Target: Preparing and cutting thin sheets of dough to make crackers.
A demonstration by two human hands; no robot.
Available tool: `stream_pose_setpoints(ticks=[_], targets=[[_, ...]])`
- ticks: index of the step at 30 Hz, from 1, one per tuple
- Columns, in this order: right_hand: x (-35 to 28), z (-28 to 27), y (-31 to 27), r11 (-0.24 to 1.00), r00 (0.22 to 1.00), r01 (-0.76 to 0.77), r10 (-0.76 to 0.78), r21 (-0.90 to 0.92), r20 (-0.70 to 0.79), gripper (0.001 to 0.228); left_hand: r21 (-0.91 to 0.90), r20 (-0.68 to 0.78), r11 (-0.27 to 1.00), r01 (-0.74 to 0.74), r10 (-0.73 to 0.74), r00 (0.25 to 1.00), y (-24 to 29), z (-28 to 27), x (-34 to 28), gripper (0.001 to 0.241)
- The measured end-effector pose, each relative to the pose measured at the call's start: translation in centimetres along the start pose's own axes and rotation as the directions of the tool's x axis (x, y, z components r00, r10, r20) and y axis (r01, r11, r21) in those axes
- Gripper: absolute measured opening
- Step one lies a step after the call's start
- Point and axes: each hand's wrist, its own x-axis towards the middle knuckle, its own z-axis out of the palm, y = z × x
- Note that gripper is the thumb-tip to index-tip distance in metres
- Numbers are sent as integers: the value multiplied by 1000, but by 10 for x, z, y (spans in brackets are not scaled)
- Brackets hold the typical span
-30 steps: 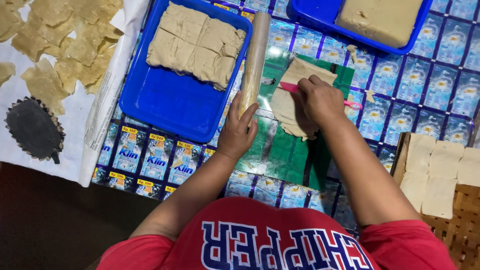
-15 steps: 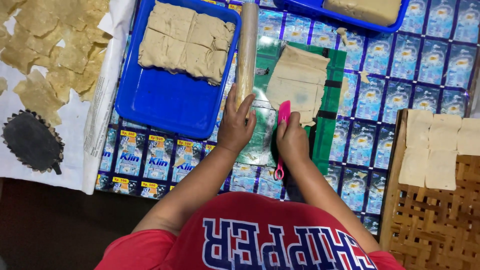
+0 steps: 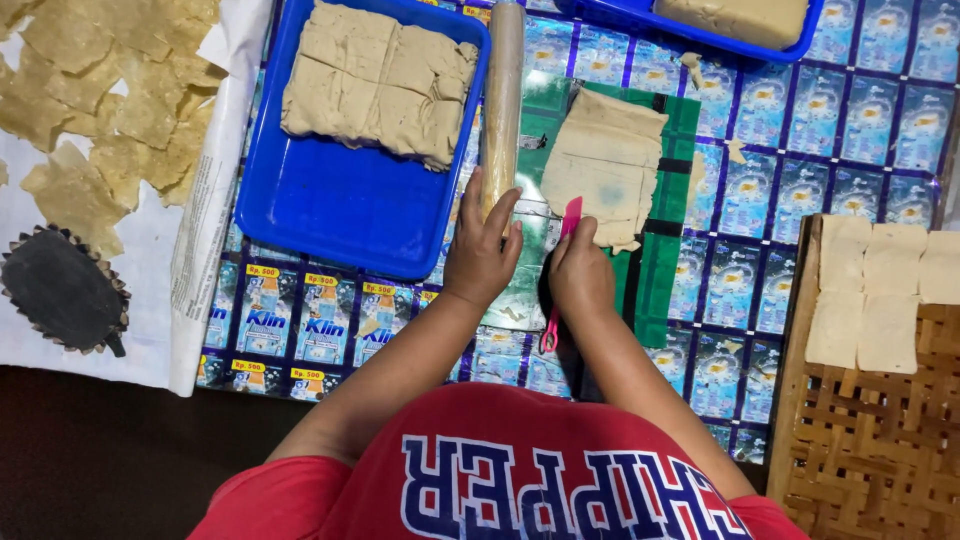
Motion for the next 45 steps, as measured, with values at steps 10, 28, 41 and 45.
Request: stream_pose_setpoints(ticks=[10,28,41,45], targets=[[28,-8,-3,1000,1000,12,-12,20,-3,22,16,-15,1000,-9,9,1000,1,-2,2,44],[81,-80,31,993,993,50,-39,-104,110,27,23,-25,1000,-2,3,1000,-1,1,2,44],[74,-108,183,844,939,328,-340,-425,51,8,23,9,1000,15,-15,1000,6,0,-1,44],[80,-109,175,804,909,391,-413,-448,53,4,36,3,999,10,-10,1000,7,0,0,43]])
